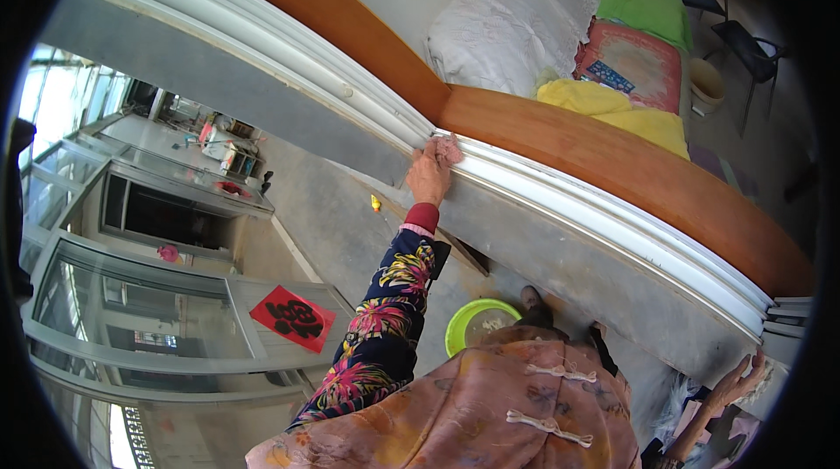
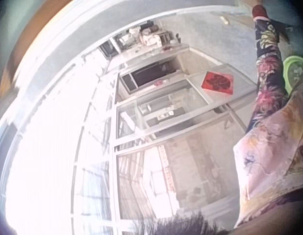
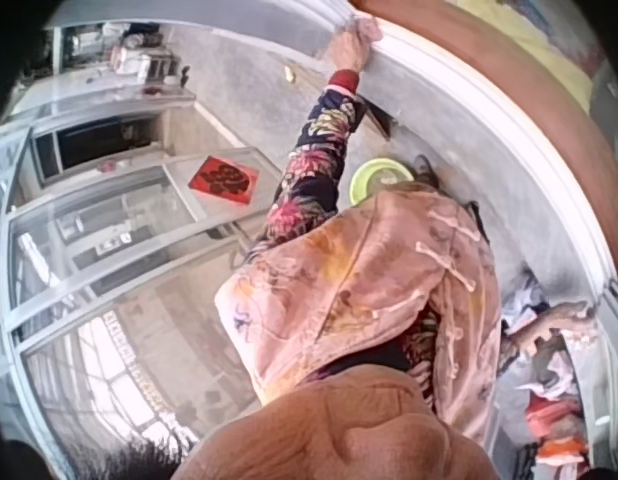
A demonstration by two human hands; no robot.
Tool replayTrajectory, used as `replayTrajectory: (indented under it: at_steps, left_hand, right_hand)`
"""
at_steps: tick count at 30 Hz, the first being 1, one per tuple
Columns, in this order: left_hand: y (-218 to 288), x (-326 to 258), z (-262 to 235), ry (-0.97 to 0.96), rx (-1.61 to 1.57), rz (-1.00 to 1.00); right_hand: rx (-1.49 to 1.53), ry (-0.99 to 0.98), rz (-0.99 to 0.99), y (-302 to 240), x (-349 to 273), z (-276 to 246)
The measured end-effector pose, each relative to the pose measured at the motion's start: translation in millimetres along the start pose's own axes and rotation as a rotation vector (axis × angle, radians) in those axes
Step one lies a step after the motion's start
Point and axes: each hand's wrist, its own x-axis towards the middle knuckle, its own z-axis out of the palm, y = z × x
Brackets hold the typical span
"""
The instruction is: The person wipes a white window frame with a pink cloth, then rinses the cloth in a green basin, pours out dirty water, refills the basin from a tap, and wrings the cloth. The person handles a cloth, basin, and tap throughout.
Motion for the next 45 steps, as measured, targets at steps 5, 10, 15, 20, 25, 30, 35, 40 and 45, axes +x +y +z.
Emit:
replayTrajectory:
  at_steps: [5, 10, 15, 20, 25, 30, 35, 40, 45]
  left_hand:
    - [42, -51, 2, -0.257, -0.475, 0.296]
    - [74, -72, -41, -0.669, -1.136, 0.066]
    - [90, -98, -75, -0.61, -1.312, 0.044]
    - [88, -106, -84, -0.467, -1.224, 0.078]
    - [58, -78, -80, -0.284, -1.387, -0.113]
    - [-8, -26, -36, -0.279, -1.391, -0.465]
    - [-52, -16, 20, -0.206, -1.171, -0.57]
    - [-41, -41, 34, -0.431, -1.085, -0.4]
    - [4, -77, 33, -0.88, -1.051, -0.085]
  right_hand:
    - [0.367, -0.285, -0.122, -139, -49, 40]
    - [0.682, -0.83, -0.079, -257, -49, 52]
    - [0.845, -1.528, 0.121, -366, -34, 87]
    - [0.93, -1.672, 0.119, -471, -72, 142]
    - [1.107, -1.505, -0.025, -555, -111, 220]
    - [0.76, -0.787, -0.883, -641, -156, 291]
    - [0.408, -0.684, -1.103, -654, -205, 333]
    - [0.393, -0.756, -1.274, -620, -186, 346]
    - [0.043, -1.052, -1.254, -559, -115, 281]
